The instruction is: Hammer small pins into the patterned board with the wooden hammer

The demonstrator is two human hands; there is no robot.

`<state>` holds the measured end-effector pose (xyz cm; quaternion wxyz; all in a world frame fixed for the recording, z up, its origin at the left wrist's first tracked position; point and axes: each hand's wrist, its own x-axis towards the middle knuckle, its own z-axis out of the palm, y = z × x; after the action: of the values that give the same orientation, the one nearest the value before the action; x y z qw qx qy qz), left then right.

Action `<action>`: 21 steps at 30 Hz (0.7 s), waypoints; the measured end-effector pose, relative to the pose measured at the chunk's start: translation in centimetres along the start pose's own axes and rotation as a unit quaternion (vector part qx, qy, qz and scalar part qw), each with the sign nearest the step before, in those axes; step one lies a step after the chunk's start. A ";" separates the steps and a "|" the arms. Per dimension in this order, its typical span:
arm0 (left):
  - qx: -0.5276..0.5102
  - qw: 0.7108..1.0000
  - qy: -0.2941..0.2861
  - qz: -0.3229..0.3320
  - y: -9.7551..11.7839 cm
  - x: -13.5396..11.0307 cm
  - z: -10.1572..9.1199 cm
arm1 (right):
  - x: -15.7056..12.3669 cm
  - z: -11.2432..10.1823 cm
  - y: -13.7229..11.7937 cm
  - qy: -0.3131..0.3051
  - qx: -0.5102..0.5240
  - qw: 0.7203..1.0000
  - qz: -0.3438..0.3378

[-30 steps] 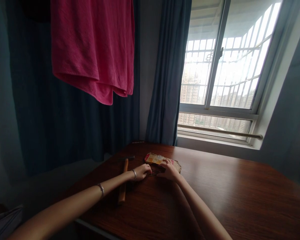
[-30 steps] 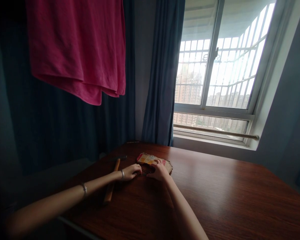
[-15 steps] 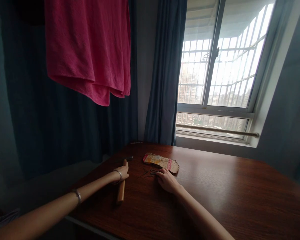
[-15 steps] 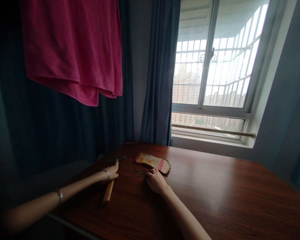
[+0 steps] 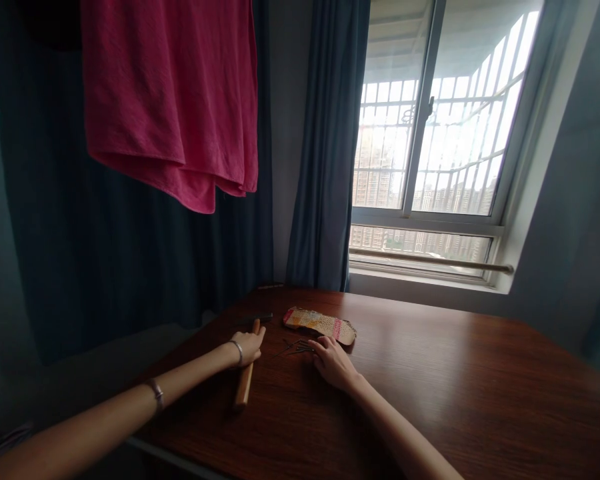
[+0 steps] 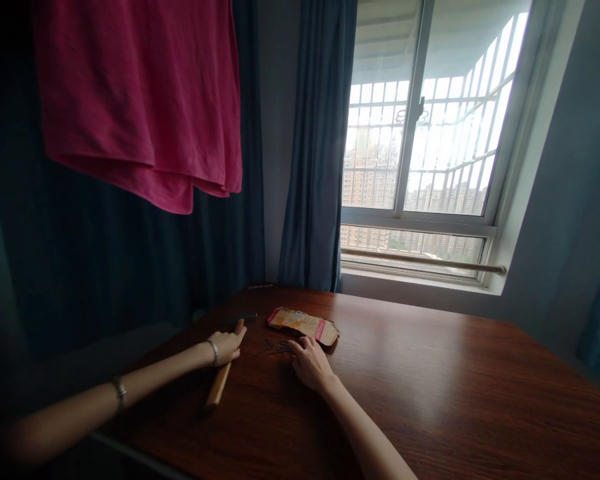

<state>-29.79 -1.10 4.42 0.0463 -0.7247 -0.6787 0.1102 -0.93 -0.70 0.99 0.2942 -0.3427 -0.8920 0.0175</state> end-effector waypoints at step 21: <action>-0.142 0.975 0.071 0.154 6.2 14.7 -4.5 | 0.0 -0.3 4.2 0.004 -0.030 0.995 0.096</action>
<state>-21.96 13.44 6.02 -0.0261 -0.8255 -0.5628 -0.0334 1.75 2.49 0.31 0.2840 -0.4357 -0.8539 0.0180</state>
